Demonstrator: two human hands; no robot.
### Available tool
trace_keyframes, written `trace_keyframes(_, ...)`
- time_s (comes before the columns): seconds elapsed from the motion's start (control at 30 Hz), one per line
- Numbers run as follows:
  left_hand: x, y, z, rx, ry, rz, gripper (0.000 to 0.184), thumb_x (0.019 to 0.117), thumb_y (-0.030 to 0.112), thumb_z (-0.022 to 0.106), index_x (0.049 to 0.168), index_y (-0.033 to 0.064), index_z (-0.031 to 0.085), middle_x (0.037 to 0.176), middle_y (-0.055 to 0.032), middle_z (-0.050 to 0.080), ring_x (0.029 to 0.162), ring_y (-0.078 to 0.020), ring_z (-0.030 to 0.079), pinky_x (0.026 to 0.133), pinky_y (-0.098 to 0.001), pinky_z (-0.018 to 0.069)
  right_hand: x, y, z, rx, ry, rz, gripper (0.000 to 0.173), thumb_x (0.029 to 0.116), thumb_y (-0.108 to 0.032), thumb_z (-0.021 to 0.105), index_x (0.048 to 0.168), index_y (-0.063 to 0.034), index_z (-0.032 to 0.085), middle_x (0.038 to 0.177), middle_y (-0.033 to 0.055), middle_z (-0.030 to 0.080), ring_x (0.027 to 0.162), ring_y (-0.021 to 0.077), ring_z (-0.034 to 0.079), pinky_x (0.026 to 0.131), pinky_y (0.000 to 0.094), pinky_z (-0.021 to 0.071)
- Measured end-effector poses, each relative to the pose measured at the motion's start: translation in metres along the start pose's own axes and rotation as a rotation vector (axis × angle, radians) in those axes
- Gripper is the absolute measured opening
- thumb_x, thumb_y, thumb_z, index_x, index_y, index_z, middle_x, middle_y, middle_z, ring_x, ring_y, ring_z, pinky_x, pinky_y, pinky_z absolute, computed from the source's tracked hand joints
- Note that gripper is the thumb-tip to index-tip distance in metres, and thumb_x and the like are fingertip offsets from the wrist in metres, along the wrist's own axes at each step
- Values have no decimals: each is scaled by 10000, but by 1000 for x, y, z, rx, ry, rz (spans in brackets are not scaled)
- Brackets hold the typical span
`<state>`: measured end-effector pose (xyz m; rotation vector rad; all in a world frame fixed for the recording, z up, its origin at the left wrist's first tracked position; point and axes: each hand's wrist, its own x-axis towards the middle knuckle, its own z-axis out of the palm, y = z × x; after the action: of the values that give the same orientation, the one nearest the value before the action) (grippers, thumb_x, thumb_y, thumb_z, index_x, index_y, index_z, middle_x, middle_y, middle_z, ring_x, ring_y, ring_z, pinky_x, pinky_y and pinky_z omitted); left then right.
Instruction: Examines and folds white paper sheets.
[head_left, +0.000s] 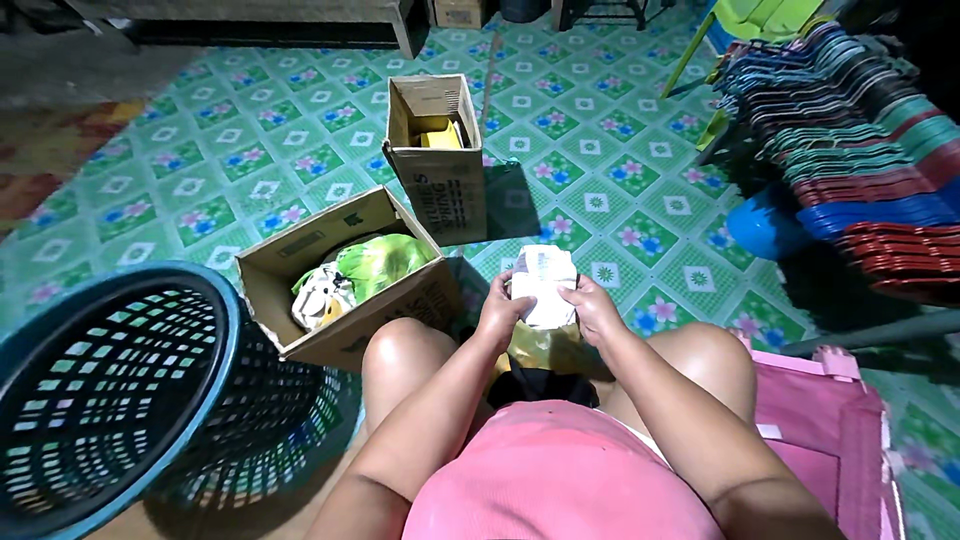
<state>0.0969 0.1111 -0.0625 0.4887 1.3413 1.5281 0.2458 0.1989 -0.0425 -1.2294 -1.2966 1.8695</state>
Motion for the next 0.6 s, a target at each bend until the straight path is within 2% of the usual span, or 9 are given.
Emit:
trace_keyframes(0.13, -1, 0, 1, -9, -8, -7, 703, 883, -89, 688, 1483, 62, 355, 1151, -209, 667, 915, -270, 721, 804, -399, 621, -1, 0, 0, 5, 9, 2, 246, 1006, -57, 621, 1241, 12, 592, 1041, 172, 721, 897, 227, 728, 807, 387, 616)
trace_keyframes(0.23, 0, -2, 1, 2, 12, 26, 711, 869, -81, 709, 1472, 59, 360, 1078, -189, 673, 865, -249, 714, 785, -390, 618, 0, 1, -1, 12, 14, -4, 236, 1007, -54, 619, 1230, 15, 586, 1037, 170, 719, 890, 223, 726, 799, 383, 614)
trace_keyframes(0.27, 0, -2, 1, 8, 29, 44, 674, 867, -74, 715, 1444, 45, 387, 1050, -180, 672, 848, -239, 707, 777, -385, 616, 0, 0, -2, 21, 22, -1, 229, 1008, -56, 620, 1223, 14, 586, 1030, 168, 719, 885, 223, 726, 794, 382, 615)
trace_keyframes(0.4, -1, -2, 2, 51, 100, 131, 381, 859, -61, 726, 1151, 3, 490, 931, -135, 629, 761, -185, 645, 705, -335, 574, 1, -1, -3, 44, 43, 8, 236, 1014, -66, 614, 1235, 13, 588, 1053, 169, 716, 911, 226, 724, 819, 390, 612)
trace_keyframes(0.47, -1, -1, 3, 77, 113, 172, 341, 854, -61, 726, 1110, 3, 510, 935, -131, 636, 755, -173, 639, 702, -323, 567, 2, -3, -3, 54, 42, 6, 235, 1017, -69, 610, 1238, 9, 587, 1056, 171, 717, 917, 229, 726, 821, 395, 613)
trace_keyframes(0.53, -2, 0, 2, 108, 94, 188, 239, 872, -54, 716, 1061, 0, 580, 955, -125, 668, 780, -166, 653, 727, -321, 571, 2, -3, -3, 59, 39, 7, 236, 1020, -65, 603, 1243, 9, 583, 1062, 174, 714, 922, 234, 723, 821, 401, 611)
trace_keyframes(0.57, -3, 0, 1, 130, 77, 190, 195, 886, -50, 703, 1064, -1, 639, 1002, -121, 686, 819, -168, 662, 758, -328, 574, 3, -2, -3, 58, 39, 7, 239, 1016, -60, 606, 1243, 10, 583, 1062, 174, 713, 920, 235, 722, 820, 402, 611)
trace_keyframes(0.6, -3, 1, 1, 152, 52, 192, 225, 905, -47, 678, 1123, 10, 681, 1095, -116, 689, 881, -171, 669, 802, -335, 577, 3, -1, -3, 52, 37, 7, 243, 1014, -59, 610, 1246, 9, 582, 1063, 173, 714, 919, 236, 723, 819, 402, 611)
